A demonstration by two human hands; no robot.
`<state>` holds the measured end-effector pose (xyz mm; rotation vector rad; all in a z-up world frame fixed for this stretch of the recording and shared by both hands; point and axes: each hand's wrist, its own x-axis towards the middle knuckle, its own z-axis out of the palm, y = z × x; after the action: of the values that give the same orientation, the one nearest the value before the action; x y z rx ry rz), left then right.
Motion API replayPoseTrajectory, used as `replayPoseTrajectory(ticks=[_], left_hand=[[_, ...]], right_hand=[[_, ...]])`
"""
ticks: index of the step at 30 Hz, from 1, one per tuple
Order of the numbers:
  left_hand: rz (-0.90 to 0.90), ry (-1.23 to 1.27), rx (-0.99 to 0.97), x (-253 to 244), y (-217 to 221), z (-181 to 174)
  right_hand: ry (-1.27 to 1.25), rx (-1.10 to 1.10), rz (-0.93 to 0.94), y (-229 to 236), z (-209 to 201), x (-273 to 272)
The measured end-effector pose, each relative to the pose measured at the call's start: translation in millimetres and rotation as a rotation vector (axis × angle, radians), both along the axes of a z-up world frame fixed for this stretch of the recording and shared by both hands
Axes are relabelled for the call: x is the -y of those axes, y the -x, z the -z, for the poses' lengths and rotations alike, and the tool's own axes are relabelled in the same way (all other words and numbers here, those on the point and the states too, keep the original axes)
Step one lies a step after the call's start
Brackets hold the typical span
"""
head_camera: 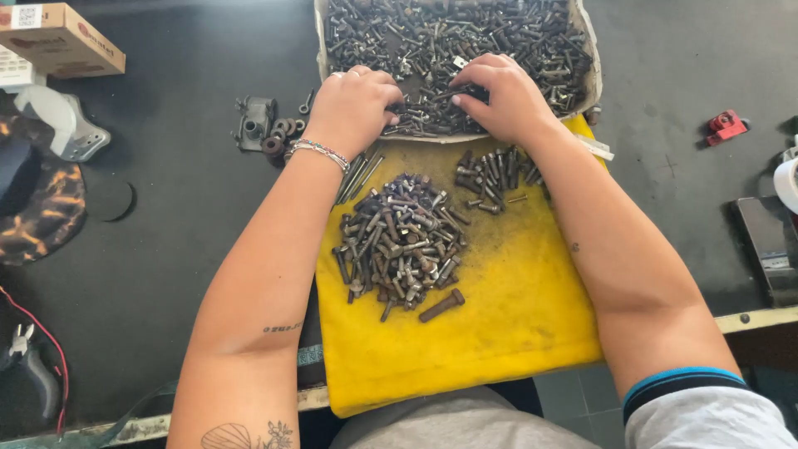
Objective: The person sorts small metal fasteners from a large container onto a yellow cloth on a workbench. They repeatedly pick up handfuls of fasteners, separate them by type, and place them into distinct piles on the cloth.
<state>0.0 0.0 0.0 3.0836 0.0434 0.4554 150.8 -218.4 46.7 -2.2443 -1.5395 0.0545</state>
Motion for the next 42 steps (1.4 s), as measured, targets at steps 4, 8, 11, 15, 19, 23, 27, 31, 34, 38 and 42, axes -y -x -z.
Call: replayPoseTrajectory(ticks=[4,8,11,15,19,23,27,31,34,38,42], left_hand=[[-0.002,-0.009,0.010,-2,-1,3],[0.005,0.015,0.010,2,1,-2],[-0.002,0.045,-0.014,1,0,-4],[-0.001,0.103,-0.047,-2,0,-2],[-0.003,0.080,-0.023,1,3,-7],[-0.023,0.048,0.086,-2,0,1],[-0.061,0.046,0.103,-1,0,1],[-0.067,0.046,0.107,-1,0,2],[-0.071,0.003,0.089,2,0,-5],[0.119,0.156,-0.087,29,14,-56],[0.250,0.357,-0.524,71,33,-106]], right_hand=[[0.090,-0.015,0.021,4,-3,-1],[0.098,-0.011,-0.018,2,-1,-1],[0.125,0.007,-0.077,-3,3,-2],[0.142,0.067,-0.129,-6,7,-2],[0.107,0.024,-0.096,0,1,-1],[0.104,0.012,-0.089,-1,3,-2],[0.061,-0.006,-0.122,-5,6,-1],[0.054,-0.023,-0.130,-6,7,-1],[0.041,0.005,-0.146,-8,8,-1],[0.052,-0.007,-0.144,-11,10,-3],[0.066,-0.013,-0.160,-13,11,-3]])
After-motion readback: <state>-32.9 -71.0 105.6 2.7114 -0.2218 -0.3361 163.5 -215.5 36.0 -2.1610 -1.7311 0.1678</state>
